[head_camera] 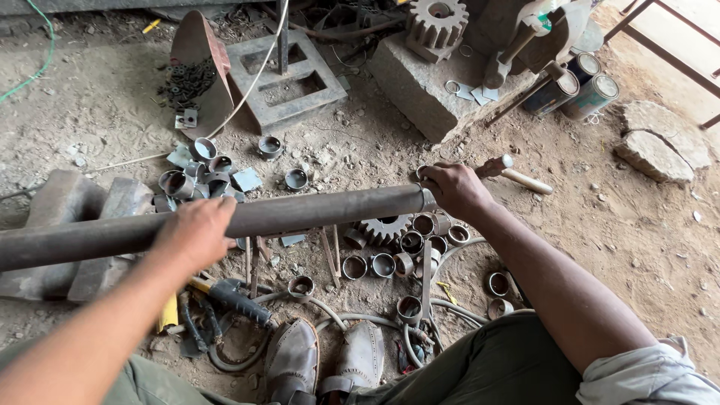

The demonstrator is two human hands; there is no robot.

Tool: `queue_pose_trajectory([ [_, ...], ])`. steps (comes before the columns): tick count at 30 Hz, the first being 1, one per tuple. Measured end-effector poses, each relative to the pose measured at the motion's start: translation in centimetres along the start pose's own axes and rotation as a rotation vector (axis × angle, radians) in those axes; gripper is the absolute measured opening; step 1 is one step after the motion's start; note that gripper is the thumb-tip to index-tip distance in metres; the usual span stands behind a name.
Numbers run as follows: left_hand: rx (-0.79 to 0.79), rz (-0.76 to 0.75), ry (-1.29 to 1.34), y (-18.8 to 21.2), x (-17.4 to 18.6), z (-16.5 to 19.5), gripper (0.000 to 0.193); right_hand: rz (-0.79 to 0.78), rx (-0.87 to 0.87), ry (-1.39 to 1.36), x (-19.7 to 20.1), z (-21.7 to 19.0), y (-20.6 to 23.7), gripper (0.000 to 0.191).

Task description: The person sits on the ground and repeatedly places small metal rings onto a long metal rod, checking fit and alignment. The person handles the rings one at a time, sliding them along the rod and occasionally adjusting their position.

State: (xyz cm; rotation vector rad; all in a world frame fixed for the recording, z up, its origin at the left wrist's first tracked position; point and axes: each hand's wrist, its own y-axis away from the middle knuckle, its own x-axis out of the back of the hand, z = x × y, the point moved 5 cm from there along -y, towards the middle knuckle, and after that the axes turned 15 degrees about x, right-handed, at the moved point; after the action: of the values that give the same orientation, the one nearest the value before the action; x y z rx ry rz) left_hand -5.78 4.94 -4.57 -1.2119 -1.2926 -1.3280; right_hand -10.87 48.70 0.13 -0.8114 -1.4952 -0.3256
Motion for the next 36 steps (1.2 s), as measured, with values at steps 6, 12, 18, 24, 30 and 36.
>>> queue_pose_trajectory([
  [6,-0.013,0.363,-0.130,3.5,-1.3,0.5,0.048,-0.041,-0.069,-0.074,-0.3,-0.2,-1.1,0.016],
  [12,0.105,0.027,-0.062,4.9,2.2,1.5,0.094,0.263,-0.102,-0.055,7.2,-3.6,1.6,0.011],
  [18,0.124,-0.109,0.036,6.0,7.6,7.6,0.127,0.358,-0.293,-0.146,14.5,-8.5,7.5,0.018],
  [24,-0.142,-0.025,0.127,5.6,10.8,20.3,0.115,0.723,-0.601,-0.424,15.9,-10.3,14.4,0.015],
  [30,-0.271,0.013,0.047,1.8,10.2,32.4,0.106,0.701,-0.939,-0.452,10.4,-8.7,21.2,0.021],
  [36,-0.246,-0.054,-0.007,-3.2,7.8,38.8,0.103,0.599,-0.938,-0.425,6.5,-3.8,22.3,0.024],
])
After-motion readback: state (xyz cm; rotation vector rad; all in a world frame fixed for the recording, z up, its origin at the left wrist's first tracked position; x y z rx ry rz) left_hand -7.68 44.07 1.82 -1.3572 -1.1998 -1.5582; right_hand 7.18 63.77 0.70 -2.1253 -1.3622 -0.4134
